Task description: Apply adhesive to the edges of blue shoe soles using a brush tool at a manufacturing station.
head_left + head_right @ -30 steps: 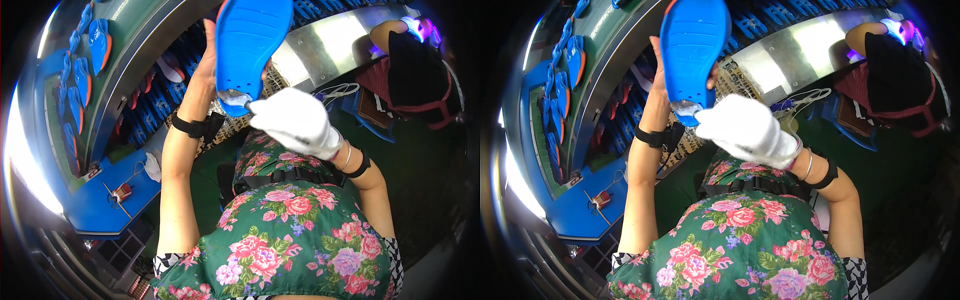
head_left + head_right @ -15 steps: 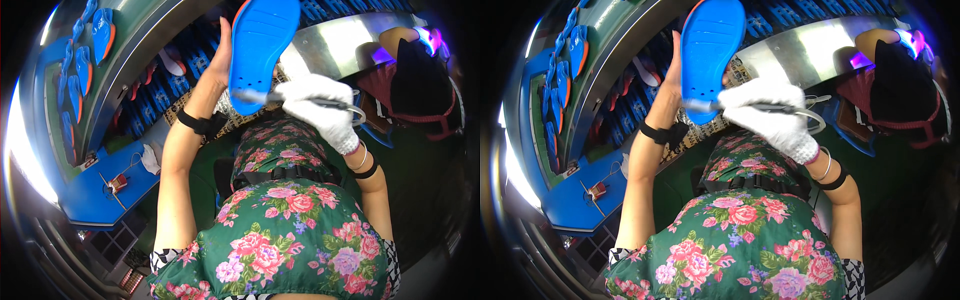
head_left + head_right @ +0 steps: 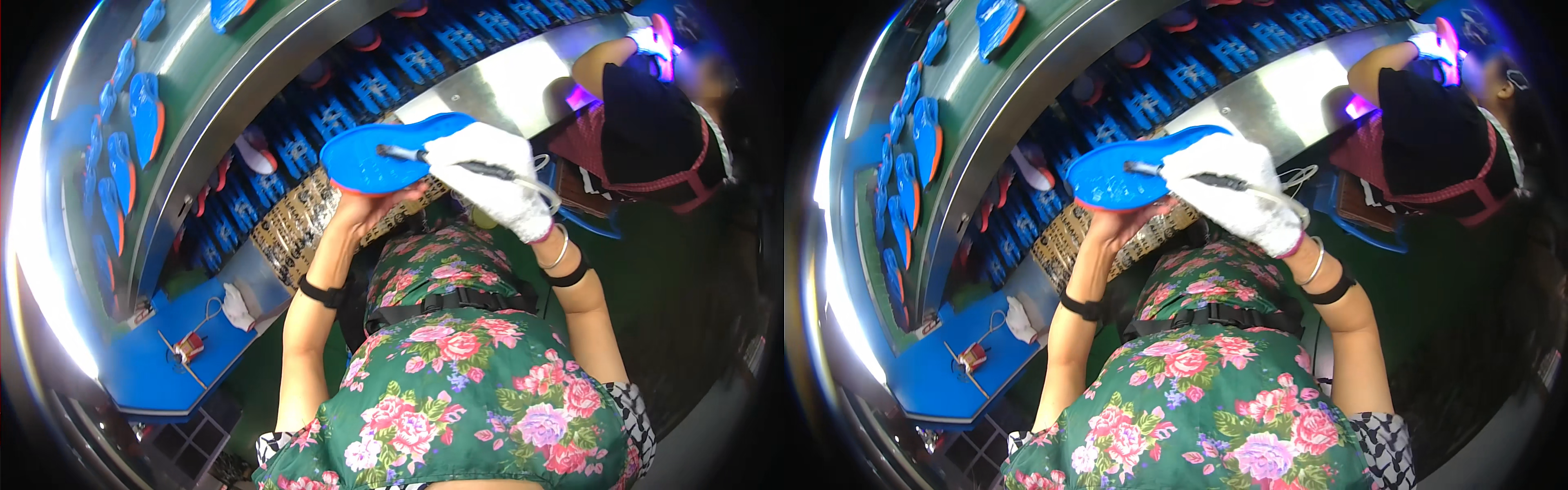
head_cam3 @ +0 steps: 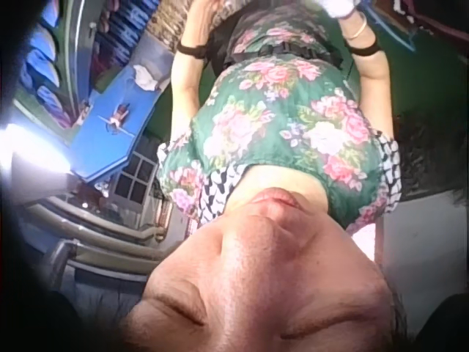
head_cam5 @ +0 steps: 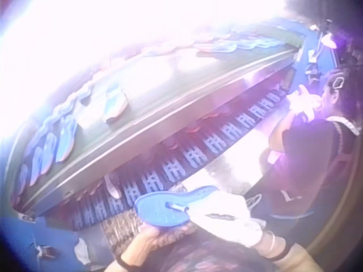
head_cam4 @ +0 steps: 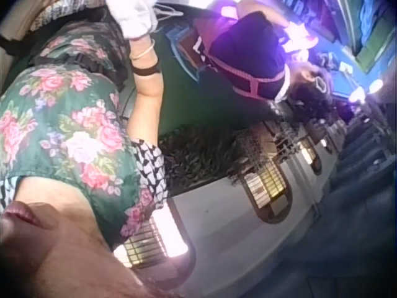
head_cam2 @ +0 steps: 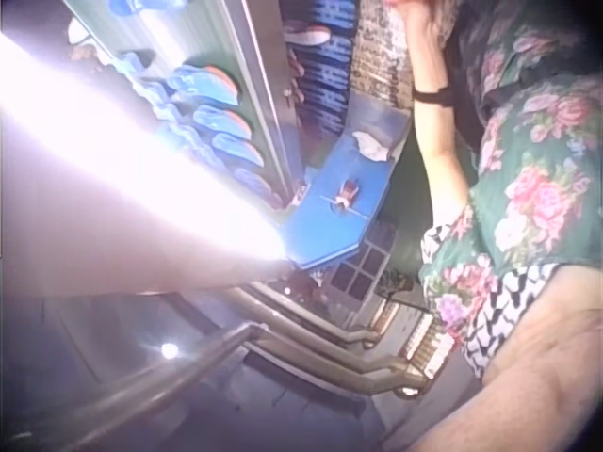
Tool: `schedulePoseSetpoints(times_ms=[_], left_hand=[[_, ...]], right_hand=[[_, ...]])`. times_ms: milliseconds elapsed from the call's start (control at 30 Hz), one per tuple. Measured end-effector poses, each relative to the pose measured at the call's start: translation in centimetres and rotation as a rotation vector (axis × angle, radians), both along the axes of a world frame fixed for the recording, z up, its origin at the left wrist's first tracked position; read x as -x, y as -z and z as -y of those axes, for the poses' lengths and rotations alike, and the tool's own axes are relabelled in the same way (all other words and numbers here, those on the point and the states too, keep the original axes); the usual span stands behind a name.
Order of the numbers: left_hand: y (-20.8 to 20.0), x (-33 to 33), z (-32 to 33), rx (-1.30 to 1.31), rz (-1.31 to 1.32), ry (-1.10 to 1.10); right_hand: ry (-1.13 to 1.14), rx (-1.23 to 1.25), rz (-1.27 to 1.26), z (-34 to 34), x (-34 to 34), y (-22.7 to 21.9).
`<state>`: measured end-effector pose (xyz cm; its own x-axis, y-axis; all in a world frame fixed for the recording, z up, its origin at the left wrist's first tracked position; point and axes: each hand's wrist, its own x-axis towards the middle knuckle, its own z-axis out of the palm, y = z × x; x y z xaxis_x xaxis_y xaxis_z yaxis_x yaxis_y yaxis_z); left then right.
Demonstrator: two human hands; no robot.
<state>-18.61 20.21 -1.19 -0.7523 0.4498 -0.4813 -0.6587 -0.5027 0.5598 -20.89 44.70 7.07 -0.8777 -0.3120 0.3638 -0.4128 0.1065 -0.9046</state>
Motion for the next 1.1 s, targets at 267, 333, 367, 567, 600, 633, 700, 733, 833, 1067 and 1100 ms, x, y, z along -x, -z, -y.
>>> schedulePoseSetpoints(times_ms=[267,333,367,567,600,633,700,733,833,1067,1100], left_hand=[[-3.2,-0.2,-1.8,-0.722,0.093,-0.318],[-2.3,-0.2,-1.7,-0.712,0.153,-0.311],[-1.0,-0.5,-1.5,-0.710,0.092,-0.333],[-2.4,1.0,-6.1,-0.462,-0.145,-0.344],[-2.4,0.8,-6.3,-0.421,-0.064,-0.404],[-2.5,0.6,-6.4,-0.381,0.017,-0.464],[-2.5,0.4,-6.5,-0.312,0.011,-0.441],[-2.5,0.3,-6.6,-0.246,0.009,-0.422],[-2.9,0.0,-7.3,-0.211,-0.009,-0.373],[0.6,-1.1,-5.5,-0.186,0.033,-0.318],[-0.4,-1.0,-5.6,-0.203,0.038,-0.330]], right_hand=[[0.143,-0.096,-0.148,0.2,-1.1,-0.7],[0.156,-0.079,-0.162,0.4,-0.8,-1.6],[0.162,-0.083,-0.182,0.5,-0.6,-2.1],[0.203,-0.186,-0.341,0.0,-0.6,-2.3],[0.204,-0.227,-0.385,-0.3,-0.7,-2.3],[0.204,-0.264,-0.412,-0.8,-0.8,-2.0],[0.199,-0.363,-0.474,-1.3,-0.5,-1.9],[0.190,-0.412,-0.495,-1.4,-0.3,-1.8],[0.163,-0.102,-0.283,-0.2,1.0,-2.3],[0.165,-0.163,-0.515,1.7,-0.2,-4.1],[0.169,-0.129,-0.482,1.5,-0.2,-5.0]])
